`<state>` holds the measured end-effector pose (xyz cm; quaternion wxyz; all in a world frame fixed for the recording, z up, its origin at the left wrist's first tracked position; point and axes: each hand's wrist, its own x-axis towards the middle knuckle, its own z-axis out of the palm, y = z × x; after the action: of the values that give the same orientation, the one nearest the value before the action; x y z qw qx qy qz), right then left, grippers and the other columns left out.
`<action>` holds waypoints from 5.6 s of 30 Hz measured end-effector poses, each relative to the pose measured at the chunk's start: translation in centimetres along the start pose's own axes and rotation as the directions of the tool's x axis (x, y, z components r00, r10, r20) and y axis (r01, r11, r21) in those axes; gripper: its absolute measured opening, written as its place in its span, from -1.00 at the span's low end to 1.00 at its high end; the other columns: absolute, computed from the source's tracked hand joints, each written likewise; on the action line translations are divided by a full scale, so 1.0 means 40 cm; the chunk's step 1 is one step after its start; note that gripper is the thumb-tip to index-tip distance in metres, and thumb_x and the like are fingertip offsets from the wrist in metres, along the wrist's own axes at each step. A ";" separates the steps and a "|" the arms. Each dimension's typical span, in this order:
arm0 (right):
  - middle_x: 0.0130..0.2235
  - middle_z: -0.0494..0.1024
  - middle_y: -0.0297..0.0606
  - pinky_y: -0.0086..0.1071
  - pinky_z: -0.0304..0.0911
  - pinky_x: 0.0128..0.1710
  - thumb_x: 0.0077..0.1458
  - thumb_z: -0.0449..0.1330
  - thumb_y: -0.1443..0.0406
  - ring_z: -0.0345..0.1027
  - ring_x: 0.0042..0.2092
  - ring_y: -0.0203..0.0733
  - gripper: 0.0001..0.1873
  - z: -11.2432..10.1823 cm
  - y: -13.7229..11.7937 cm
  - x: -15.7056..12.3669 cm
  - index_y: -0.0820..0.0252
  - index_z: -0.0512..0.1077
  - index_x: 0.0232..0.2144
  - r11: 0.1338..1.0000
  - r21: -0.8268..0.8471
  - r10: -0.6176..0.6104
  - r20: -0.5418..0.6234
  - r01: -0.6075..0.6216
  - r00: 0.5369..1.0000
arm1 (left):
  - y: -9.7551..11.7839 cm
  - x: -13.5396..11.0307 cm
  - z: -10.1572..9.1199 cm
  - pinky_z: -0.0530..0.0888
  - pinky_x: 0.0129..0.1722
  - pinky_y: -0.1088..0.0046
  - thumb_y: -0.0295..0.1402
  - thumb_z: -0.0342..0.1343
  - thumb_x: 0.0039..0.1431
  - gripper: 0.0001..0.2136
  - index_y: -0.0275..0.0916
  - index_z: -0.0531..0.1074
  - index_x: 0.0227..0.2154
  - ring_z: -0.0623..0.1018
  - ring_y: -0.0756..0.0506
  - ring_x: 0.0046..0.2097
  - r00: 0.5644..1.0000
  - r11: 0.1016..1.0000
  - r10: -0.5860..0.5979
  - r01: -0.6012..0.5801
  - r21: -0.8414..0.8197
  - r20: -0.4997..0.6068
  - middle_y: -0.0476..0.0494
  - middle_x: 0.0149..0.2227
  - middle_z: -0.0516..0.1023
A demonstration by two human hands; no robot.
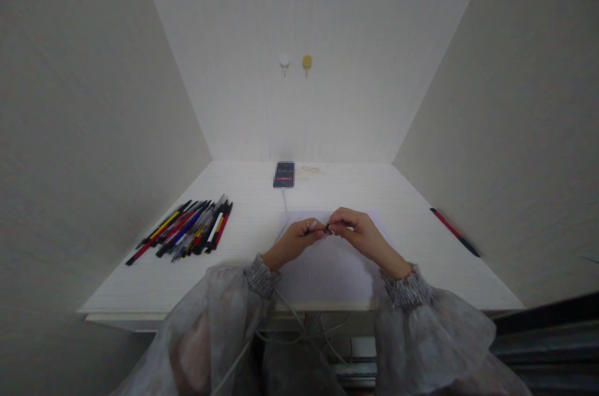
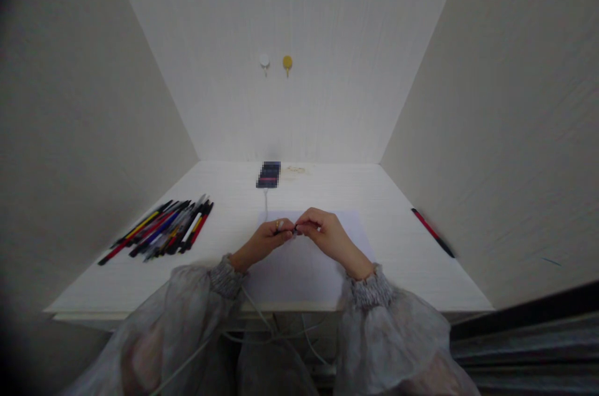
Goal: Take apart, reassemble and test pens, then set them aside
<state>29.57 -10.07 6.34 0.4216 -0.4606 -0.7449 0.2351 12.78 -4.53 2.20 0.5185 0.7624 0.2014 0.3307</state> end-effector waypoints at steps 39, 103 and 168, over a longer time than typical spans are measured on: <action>-0.63 0.37 -0.40 -0.50 0.09 -0.59 -0.08 0.15 0.20 0.18 -0.58 -0.39 -0.82 0.046 0.027 0.041 0.21 0.35 -0.52 0.912 0.351 0.231 -0.011 -0.212 0.973 | 0.025 -0.005 -0.003 -0.07 -0.65 0.54 -0.18 -0.06 0.07 -0.70 -0.35 0.36 -0.53 0.01 0.13 -0.68 0.979 0.905 -0.199 0.197 -0.378 0.035 0.13 -0.75 0.02; -0.47 0.52 -0.29 -0.38 0.32 -0.45 0.05 0.04 0.22 0.45 -0.41 -0.20 -0.90 0.079 0.007 -0.057 0.11 0.26 -0.37 0.981 -0.179 0.052 -0.143 -0.077 0.988 | 0.014 0.020 -0.013 -0.01 -0.70 0.61 -0.23 0.04 0.01 -0.78 -0.30 0.21 -0.44 0.06 0.19 -0.69 0.914 0.817 -0.238 0.007 -0.576 -0.327 -0.08 -0.47 0.48; -0.30 0.47 -0.08 -0.43 0.08 -0.34 -0.09 0.05 0.37 0.32 -0.30 -0.19 -0.74 -0.019 0.146 -0.052 0.31 0.38 -0.28 0.594 -0.723 0.505 -0.004 -0.351 0.863 | -0.005 0.013 -0.017 -0.09 -0.73 0.60 -0.21 0.05 -0.03 -0.77 -0.30 0.24 -0.45 0.03 0.21 -0.73 0.927 0.786 -0.376 0.320 -0.530 0.002 0.01 -0.56 0.40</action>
<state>33.53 -9.23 1.56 0.0669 -0.7249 -0.6816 0.0736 12.66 -3.65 2.32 0.7459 0.5248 0.2678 0.3105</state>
